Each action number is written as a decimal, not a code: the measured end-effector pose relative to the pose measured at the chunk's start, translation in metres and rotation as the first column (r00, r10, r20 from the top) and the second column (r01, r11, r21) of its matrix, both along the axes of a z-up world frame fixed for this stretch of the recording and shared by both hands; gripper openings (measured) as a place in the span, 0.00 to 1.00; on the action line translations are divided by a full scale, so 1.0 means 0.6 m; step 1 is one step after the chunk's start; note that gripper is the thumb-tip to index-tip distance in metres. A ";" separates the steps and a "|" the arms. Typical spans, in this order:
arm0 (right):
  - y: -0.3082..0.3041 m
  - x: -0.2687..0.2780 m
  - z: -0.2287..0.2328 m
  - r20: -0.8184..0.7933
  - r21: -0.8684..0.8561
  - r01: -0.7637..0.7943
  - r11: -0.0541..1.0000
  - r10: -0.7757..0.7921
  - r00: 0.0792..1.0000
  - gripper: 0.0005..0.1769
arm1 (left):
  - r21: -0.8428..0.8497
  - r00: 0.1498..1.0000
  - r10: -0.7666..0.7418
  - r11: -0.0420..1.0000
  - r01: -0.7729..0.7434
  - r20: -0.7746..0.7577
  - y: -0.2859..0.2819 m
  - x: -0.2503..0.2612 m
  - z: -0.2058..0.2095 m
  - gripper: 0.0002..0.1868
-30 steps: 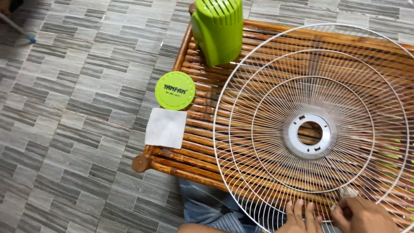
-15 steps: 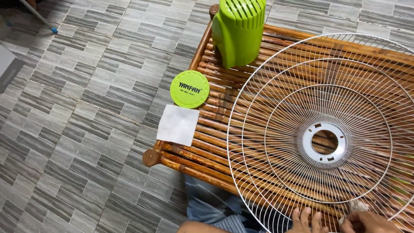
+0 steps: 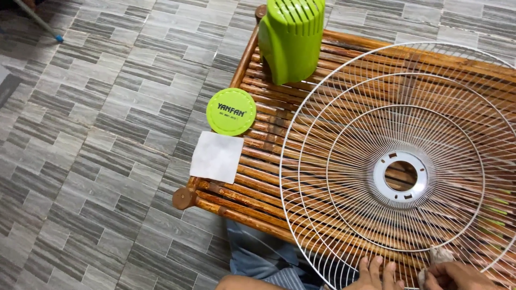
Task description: Cleaning a metal fan grill using a cloth by wiping its individual wires.
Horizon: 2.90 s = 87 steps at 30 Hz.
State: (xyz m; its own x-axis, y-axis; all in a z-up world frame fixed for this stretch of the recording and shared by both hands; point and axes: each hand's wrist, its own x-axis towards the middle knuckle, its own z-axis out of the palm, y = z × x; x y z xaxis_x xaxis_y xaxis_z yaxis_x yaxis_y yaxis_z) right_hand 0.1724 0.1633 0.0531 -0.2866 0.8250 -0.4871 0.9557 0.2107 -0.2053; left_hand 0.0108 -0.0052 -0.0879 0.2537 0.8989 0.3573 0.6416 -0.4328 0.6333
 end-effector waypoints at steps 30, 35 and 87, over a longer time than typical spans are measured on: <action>0.023 -0.293 0.212 -0.069 0.486 -0.645 0.590 0.762 0.644 0.12 | 0.014 0.883 -0.099 0.993 0.118 -0.459 0.063 -0.194 0.376 0.15; 0.026 -0.288 0.223 -0.019 0.479 -0.658 0.582 0.756 0.655 0.13 | 0.015 0.887 -0.084 0.995 0.102 -0.453 0.063 -0.195 0.377 0.16; 0.139 -0.153 0.230 0.158 -0.017 -0.516 0.856 0.512 0.844 0.16 | -0.050 0.845 -0.186 0.981 0.186 -0.502 0.073 -0.204 0.385 0.24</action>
State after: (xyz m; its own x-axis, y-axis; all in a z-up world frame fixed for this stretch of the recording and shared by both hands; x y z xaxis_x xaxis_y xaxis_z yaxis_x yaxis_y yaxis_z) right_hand 0.0803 0.2469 0.1912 -0.5977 0.5927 -0.5398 0.7278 0.6836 -0.0551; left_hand -0.1114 0.0384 0.1433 0.5612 0.8164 0.1362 0.7790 -0.5766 0.2464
